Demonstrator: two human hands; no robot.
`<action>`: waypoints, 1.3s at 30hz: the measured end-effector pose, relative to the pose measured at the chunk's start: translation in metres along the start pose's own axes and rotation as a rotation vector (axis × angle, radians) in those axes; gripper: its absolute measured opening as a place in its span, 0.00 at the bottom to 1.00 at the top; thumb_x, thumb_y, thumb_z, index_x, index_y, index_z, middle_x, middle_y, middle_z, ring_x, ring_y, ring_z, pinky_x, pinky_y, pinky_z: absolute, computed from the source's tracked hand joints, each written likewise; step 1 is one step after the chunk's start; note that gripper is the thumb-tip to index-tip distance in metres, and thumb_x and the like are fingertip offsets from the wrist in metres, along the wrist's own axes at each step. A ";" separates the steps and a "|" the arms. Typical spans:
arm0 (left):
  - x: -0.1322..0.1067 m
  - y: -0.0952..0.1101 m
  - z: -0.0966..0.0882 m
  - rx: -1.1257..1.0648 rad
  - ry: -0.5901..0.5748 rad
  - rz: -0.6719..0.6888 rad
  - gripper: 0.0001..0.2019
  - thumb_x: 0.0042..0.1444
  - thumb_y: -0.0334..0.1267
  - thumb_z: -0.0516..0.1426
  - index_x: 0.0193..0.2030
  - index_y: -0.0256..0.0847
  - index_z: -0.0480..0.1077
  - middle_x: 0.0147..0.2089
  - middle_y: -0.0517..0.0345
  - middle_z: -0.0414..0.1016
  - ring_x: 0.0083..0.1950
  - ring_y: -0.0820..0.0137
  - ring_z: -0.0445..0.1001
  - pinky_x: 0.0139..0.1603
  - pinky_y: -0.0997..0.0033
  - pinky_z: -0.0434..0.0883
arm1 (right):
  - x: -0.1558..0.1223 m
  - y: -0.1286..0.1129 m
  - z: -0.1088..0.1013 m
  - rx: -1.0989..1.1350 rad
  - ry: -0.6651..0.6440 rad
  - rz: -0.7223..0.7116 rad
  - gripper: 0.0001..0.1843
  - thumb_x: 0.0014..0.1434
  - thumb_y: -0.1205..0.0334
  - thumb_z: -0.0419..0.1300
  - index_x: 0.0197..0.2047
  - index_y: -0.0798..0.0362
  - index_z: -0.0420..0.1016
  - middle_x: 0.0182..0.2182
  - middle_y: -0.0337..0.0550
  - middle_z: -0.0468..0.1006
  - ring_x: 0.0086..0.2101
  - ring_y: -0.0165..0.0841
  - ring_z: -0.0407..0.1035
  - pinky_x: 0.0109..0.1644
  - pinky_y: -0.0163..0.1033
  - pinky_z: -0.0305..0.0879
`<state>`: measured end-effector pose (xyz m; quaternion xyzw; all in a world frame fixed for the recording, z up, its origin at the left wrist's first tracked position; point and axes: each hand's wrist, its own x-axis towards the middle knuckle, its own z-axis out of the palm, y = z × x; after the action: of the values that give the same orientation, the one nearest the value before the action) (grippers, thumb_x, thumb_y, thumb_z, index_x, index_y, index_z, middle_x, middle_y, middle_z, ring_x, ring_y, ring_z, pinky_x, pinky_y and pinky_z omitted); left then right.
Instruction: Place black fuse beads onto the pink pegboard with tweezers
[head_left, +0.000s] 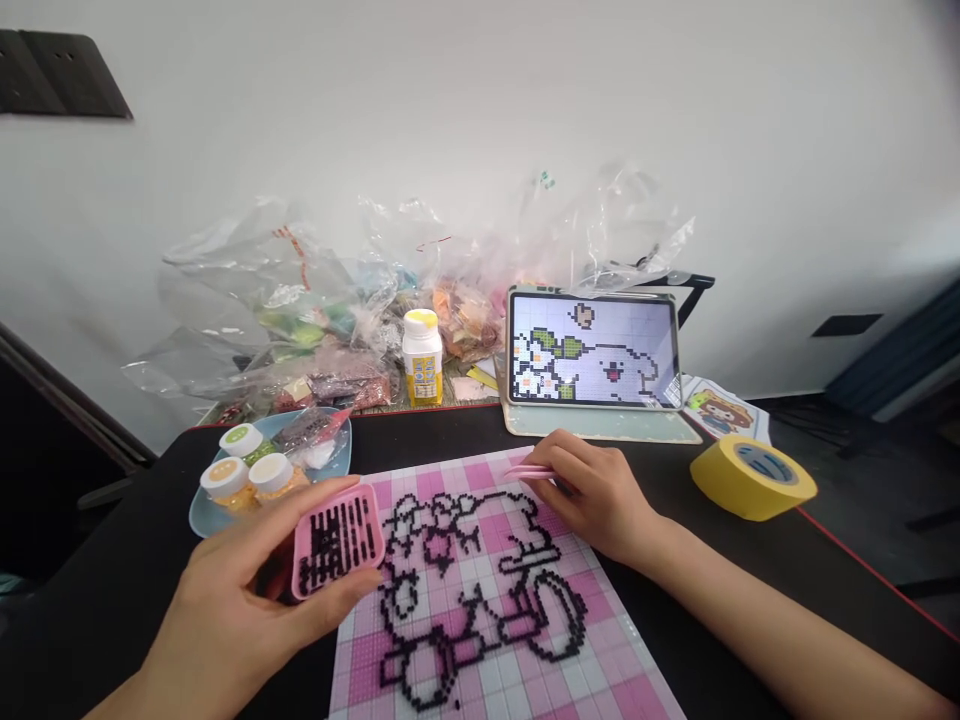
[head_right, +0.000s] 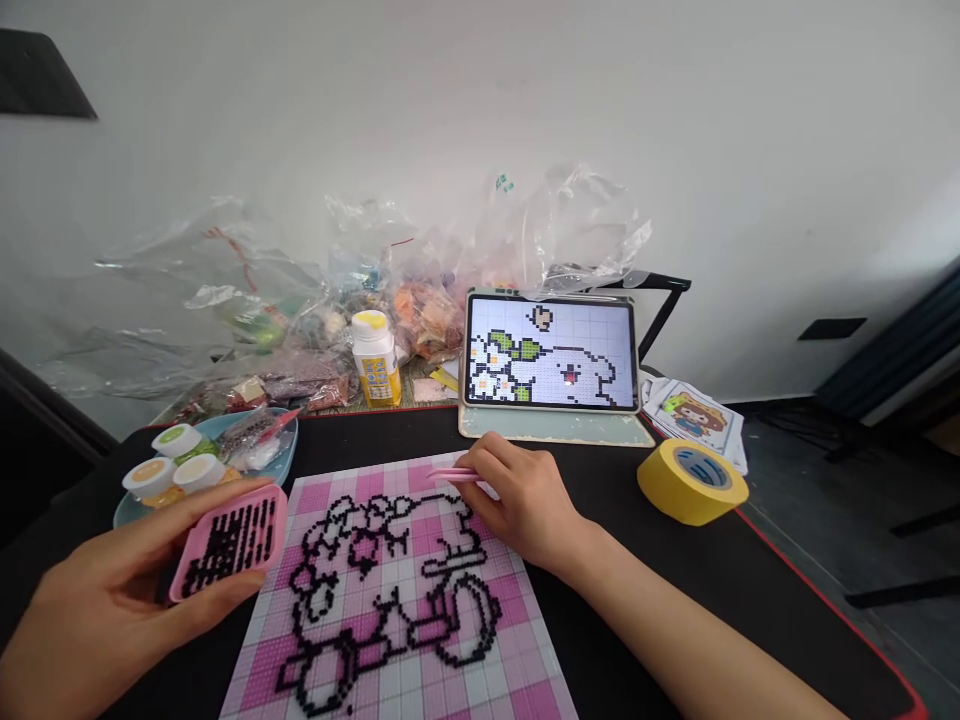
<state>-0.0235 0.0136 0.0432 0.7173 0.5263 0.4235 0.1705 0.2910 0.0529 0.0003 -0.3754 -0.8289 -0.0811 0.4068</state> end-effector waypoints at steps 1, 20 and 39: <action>0.001 -0.001 -0.001 -0.014 0.006 -0.033 0.22 0.41 0.51 0.69 0.46 0.54 0.80 0.39 0.64 0.86 0.31 0.66 0.84 0.29 0.78 0.80 | 0.000 0.000 0.000 0.001 0.016 0.007 0.10 0.68 0.64 0.53 0.35 0.52 0.72 0.28 0.42 0.76 0.26 0.29 0.69 0.27 0.33 0.63; 0.009 0.016 0.009 -0.659 -0.247 -0.560 0.19 0.47 0.37 0.69 0.47 0.45 0.72 0.42 0.54 0.85 0.27 0.69 0.81 0.30 0.74 0.78 | -0.004 0.006 -0.001 0.030 0.174 0.172 0.10 0.64 0.62 0.55 0.31 0.52 0.74 0.22 0.38 0.75 0.19 0.27 0.62 0.23 0.34 0.56; 0.013 0.018 0.010 -1.061 -0.401 -0.694 0.12 0.66 0.37 0.53 0.50 0.38 0.77 0.47 0.41 0.82 0.41 0.57 0.81 0.35 0.62 0.79 | -0.004 0.012 -0.005 0.058 0.077 0.287 0.17 0.69 0.52 0.46 0.38 0.53 0.69 0.18 0.33 0.67 0.17 0.27 0.59 0.24 0.32 0.56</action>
<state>-0.0038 0.0207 0.0555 0.3899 0.4050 0.4039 0.7217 0.3035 0.0574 -0.0016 -0.4748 -0.7525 -0.0123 0.4562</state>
